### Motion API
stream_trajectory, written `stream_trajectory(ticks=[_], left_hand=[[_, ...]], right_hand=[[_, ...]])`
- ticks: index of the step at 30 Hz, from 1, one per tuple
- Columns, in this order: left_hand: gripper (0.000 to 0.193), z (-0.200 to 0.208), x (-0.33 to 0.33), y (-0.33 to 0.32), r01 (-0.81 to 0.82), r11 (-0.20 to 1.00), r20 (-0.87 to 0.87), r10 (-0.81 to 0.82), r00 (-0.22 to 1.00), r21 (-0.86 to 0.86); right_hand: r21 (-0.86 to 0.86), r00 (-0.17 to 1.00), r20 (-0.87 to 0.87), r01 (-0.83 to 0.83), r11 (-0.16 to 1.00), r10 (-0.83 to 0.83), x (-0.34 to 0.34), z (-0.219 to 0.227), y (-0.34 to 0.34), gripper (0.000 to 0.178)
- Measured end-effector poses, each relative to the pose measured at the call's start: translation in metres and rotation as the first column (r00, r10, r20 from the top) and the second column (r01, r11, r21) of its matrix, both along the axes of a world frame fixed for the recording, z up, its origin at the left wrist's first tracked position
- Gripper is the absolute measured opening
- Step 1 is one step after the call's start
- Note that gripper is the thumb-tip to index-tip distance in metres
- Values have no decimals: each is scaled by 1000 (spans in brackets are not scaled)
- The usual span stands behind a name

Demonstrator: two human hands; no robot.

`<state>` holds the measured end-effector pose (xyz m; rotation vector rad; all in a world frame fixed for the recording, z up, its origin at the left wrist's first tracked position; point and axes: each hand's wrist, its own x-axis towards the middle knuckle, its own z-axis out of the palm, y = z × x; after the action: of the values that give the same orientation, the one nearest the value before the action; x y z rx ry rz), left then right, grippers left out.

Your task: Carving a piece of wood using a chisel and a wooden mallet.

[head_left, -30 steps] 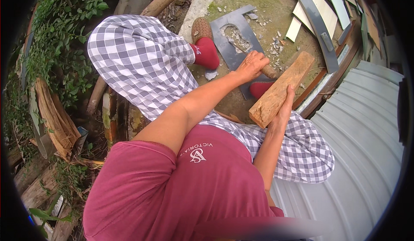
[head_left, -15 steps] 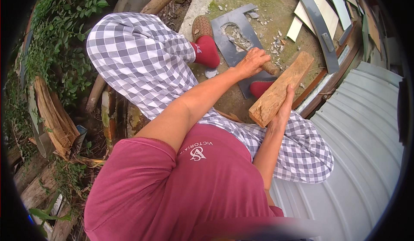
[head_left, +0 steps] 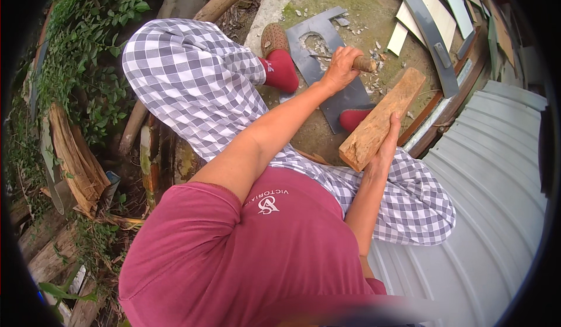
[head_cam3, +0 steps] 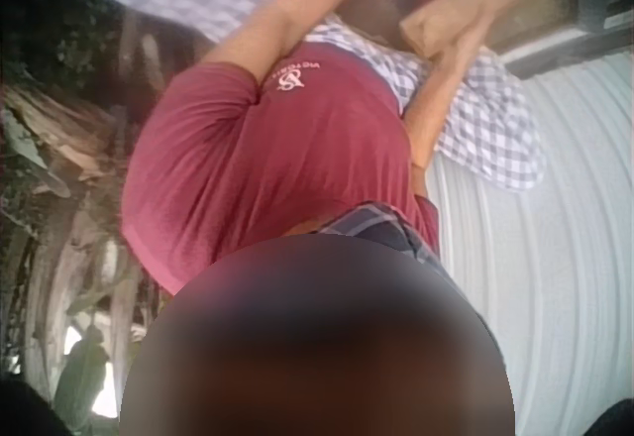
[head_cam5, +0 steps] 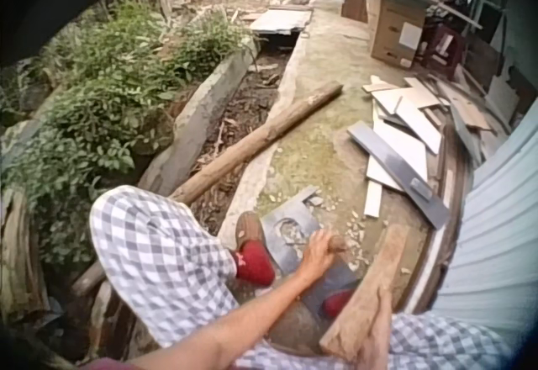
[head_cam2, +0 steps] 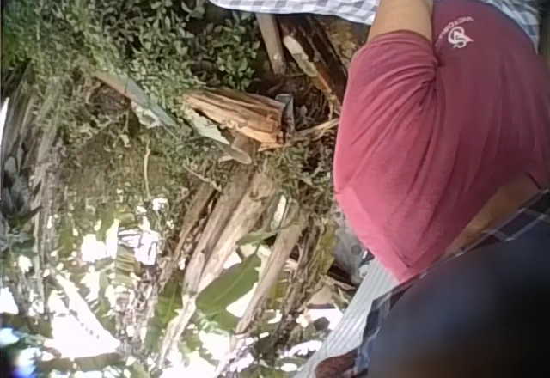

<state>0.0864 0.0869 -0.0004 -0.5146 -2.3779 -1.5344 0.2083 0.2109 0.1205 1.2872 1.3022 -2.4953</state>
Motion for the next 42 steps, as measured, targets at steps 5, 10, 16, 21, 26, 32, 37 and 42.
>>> stream_trajectory(ticks=[5, 10, 16, 21, 26, 32, 37, 42], left_hand=[[34, 13, -20, -20, 315, 949, 247, -307, 919, 11], [37, 20, -27, -25, 419, 906, 409, -361, 838, -59], [35, 24, -36, -40, 332, 939, 518, -330, 789, 92], [40, 21, -39, -44, 265, 951, 520, -310, 796, 162], [36, 21, -37, -42, 277, 944, 520, -330, 788, 179], [38, 19, -40, -44, 296, 949, 500, -310, 809, 110], [38, 20, -39, -45, 281, 954, 524, -293, 800, 104], [31, 21, -24, -37, 258, 964, 483, -254, 838, 61]], right_hand=[[76, 995, -53, -79, 994, 83, 3, 10, 2, 53], [236, 975, -144, -129, 963, 166, 1, 20, -7, 50], [282, 945, -121, -261, 923, 304, 5, 23, -9, 54], [473, 906, -273, -167, 865, 324, 6, 39, -23, 56], [564, 831, 23, -470, 679, 556, -7, 20, -25, 52], [523, 905, -126, -288, 802, 407, -16, 67, -18, 50], [681, 892, -99, -262, 683, 441, -22, 56, -23, 56], [582, 804, 98, -524, 622, 586, -4, 18, -23, 50]])
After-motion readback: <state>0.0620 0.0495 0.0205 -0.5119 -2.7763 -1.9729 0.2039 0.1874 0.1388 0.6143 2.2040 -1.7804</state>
